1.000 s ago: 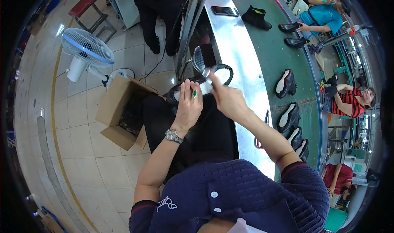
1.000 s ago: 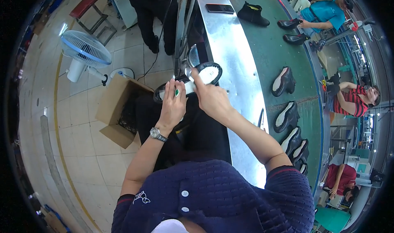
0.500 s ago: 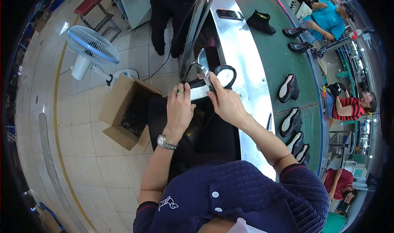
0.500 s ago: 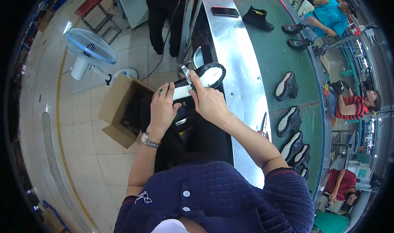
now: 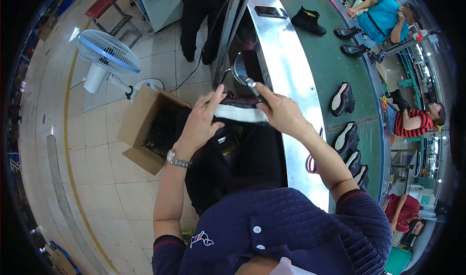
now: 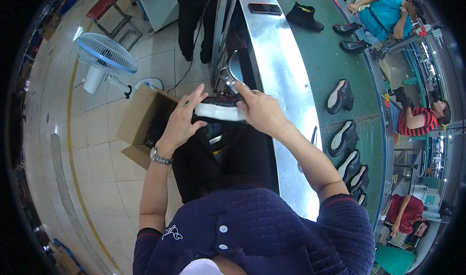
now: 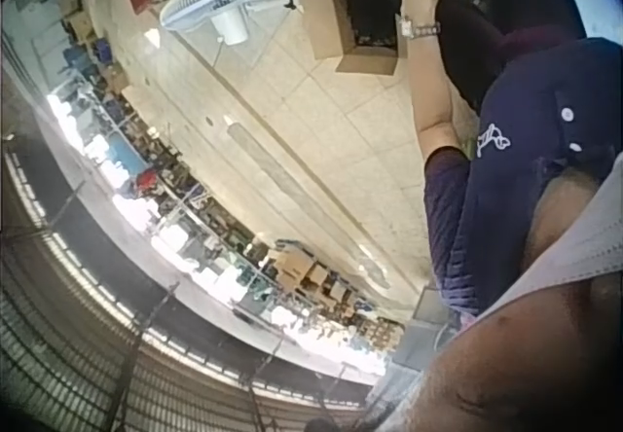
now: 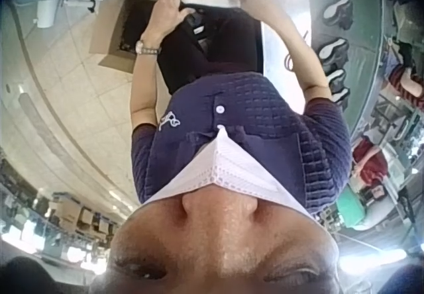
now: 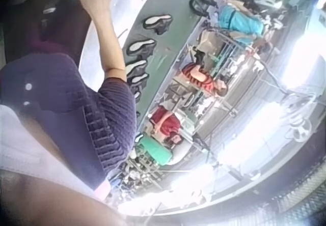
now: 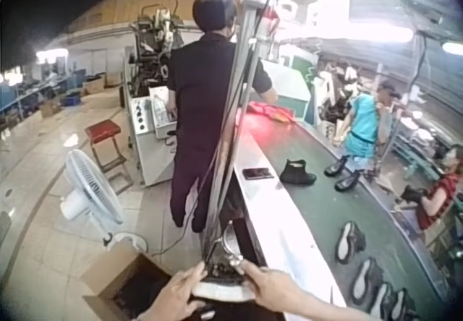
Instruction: Trimming and checking shoe components during the assembly process.
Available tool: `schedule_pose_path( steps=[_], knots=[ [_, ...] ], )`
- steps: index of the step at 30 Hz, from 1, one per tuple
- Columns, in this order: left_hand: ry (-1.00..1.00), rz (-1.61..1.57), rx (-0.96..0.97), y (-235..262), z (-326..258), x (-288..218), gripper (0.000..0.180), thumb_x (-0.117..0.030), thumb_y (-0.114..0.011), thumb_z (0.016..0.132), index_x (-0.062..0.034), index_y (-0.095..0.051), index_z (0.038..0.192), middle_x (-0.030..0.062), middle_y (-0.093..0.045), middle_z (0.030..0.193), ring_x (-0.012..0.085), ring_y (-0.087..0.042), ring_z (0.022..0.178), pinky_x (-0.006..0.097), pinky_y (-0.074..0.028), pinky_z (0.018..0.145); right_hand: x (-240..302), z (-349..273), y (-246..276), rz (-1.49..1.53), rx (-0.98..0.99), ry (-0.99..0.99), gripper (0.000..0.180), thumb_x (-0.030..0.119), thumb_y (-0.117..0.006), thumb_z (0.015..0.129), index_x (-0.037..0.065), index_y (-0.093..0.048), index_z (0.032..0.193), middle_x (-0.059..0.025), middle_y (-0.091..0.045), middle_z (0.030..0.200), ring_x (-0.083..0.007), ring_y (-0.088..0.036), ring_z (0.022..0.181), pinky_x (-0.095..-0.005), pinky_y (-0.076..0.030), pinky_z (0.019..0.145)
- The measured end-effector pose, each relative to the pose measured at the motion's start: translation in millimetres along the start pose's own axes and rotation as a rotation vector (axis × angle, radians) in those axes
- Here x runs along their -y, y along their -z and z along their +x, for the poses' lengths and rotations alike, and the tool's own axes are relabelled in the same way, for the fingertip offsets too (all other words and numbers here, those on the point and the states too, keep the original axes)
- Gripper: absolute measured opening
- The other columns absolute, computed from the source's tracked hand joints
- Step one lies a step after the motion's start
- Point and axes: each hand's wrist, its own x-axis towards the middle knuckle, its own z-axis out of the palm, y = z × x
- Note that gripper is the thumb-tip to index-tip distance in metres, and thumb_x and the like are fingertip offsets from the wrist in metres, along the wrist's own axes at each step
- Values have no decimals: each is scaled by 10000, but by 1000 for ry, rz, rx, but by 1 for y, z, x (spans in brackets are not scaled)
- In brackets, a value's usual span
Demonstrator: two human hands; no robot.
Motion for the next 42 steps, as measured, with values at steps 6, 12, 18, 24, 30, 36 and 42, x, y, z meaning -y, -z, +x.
schedule_pose_path(
  steps=[6, 12, 18, 24, 30, 36, 42],
  knots=[
    [458, -511, -183, -34, -65, -37, 1063, -351, -792, 763, -8, -113, 1505, 260, -305, 1452, 364, -424, 1277, 400, -385, 1053, 0, -51, -3, 154, 266, -168, 511, 154, -549, 951, 85, -357, 1419, -184, -661, 807, -293, -677, 707, -404, -517, 685],
    [575, -58, -474, -33, -105, -21, 302, -278, -588, 940, -12, -649, 1068, 178, -643, 886, 335, -626, 828, 391, -488, 693, 47, -57, -9, 460, 522, -80, 579, 166, -576, 948, 136, -314, 1464, -197, -653, 848, -313, -670, 727, -395, -508, 700],
    [413, -60, -392, -29, -122, -12, 220, -184, -514, 979, 1, -626, 1020, 203, -628, 747, 379, -622, 670, 428, -468, 576, 77, -26, -2, 225, 721, 141, 571, 148, -541, 949, 146, -304, 1469, -233, -648, 783, -394, -657, 730, -465, -508, 716],
    [314, 149, -245, -36, -123, -28, 219, -176, -577, 943, 34, -615, 994, 167, -636, 701, 310, -636, 611, 383, -498, 535, 98, -21, 1, -212, 733, 375, 640, 137, -566, 930, 204, -271, 1494, -179, -634, 770, -349, -655, 637, -441, -545, 609],
    [669, -1715, -52, -33, -119, -11, 732, -400, -509, 992, -138, -115, 1549, 78, -285, 1538, 163, -331, 1367, 313, -336, 1078, 74, -40, -24, -40, 657, 249, 627, 145, -574, 935, 262, -294, 1484, -186, -653, 815, -342, -667, 649, -426, -572, 588],
    [619, -1737, -160, -60, -92, 1, 765, -381, -548, 970, -147, -109, 1551, 63, -241, 1557, 193, -302, 1387, 314, -252, 1120, 71, -46, -10, 65, 668, 172, 622, 144, -599, 921, 245, -326, 1471, -195, -647, 732, -333, -666, 605, -420, -553, 546],
    [674, -1459, -191, -46, -91, -12, 738, -292, -552, 978, -136, -115, 1551, 91, -349, 1485, 169, -387, 1304, 296, -299, 1083, 82, 9, 17, 55, 318, 552, 634, 211, -603, 923, 255, -309, 1484, -160, -678, 829, -335, -656, 604, -400, -515, 531]
  ],
)
